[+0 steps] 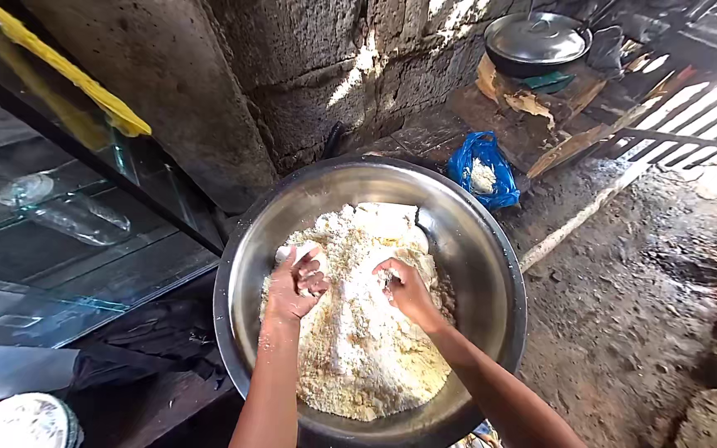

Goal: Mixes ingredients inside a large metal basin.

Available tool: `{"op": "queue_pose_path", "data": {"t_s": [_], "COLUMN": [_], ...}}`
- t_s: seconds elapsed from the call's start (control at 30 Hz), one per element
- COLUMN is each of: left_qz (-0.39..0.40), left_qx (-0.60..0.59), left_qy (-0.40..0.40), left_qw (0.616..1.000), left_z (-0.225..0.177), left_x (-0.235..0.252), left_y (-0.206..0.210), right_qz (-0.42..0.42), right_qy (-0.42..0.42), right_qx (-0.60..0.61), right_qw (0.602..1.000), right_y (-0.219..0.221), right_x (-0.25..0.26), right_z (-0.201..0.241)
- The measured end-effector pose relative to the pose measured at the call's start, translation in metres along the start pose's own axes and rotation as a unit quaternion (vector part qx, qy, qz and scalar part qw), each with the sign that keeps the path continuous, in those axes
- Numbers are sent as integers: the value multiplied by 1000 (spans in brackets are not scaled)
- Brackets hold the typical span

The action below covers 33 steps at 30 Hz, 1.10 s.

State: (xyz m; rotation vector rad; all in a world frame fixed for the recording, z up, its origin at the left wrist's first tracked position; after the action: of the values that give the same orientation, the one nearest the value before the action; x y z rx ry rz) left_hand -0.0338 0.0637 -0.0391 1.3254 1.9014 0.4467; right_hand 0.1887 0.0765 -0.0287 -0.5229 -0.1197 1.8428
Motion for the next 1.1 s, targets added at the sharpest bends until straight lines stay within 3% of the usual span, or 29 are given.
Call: {"op": "queue_pose_path", "data": {"t_s": [0.17,0.23,0.33,0.47,0.53,0.63,0.73,0.77,0.87,1.0,1.1], "left_qz": [-98,-87,-73,-57,-40,33,86,101,174,331,373], "left_qx": [20,48,62,107,189,398,588,613,597,613,670], "left_qy": [91,141,173,162,164,195,199,194,203,225,192], "left_qw": [991,985,980,979,967,896,779,759,756,681,613], "left_z": [-24,-28,-29,-29,-27,-19,-7,-2,15,51,68], "left_x": [10,15,12,9,9,11,15,16,17,11,0], "left_y": [-19,-21,-14,-5,-2,1,5,8,19,45,51], "right_qz": [-38,-14,117,59,54,87,59,37,25,10,15], "right_qy": [66,85,43,74,78,61,26,23,51,92,155], "right_qx": [114,148,109,67,84,170,178,172,141,-18,-300], "right_qw": [990,985,986,993,992,980,982,984,988,996,941], "right_y": [-12,-17,-23,-33,-34,-31,-37,-40,-38,-20,-36], "right_x": [-3,-4,-7,-15,-16,-17,-17,-17,-16,-9,-12], "right_z": [8,6,2,1,-3,-8,-7,-8,-13,-23,-30]}}
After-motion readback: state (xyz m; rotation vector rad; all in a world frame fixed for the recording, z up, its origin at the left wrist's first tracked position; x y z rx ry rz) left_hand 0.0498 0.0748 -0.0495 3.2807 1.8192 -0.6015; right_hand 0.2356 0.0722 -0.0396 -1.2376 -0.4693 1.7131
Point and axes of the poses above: each hand's wrist, its own x-axis towards the middle knuckle, its own y-axis out of the palm, z = x × y, the point moved 6 cm from there along x, towards the middle knuckle, and after that the axes turned 9 degrees about y, right-handed, at the moved point
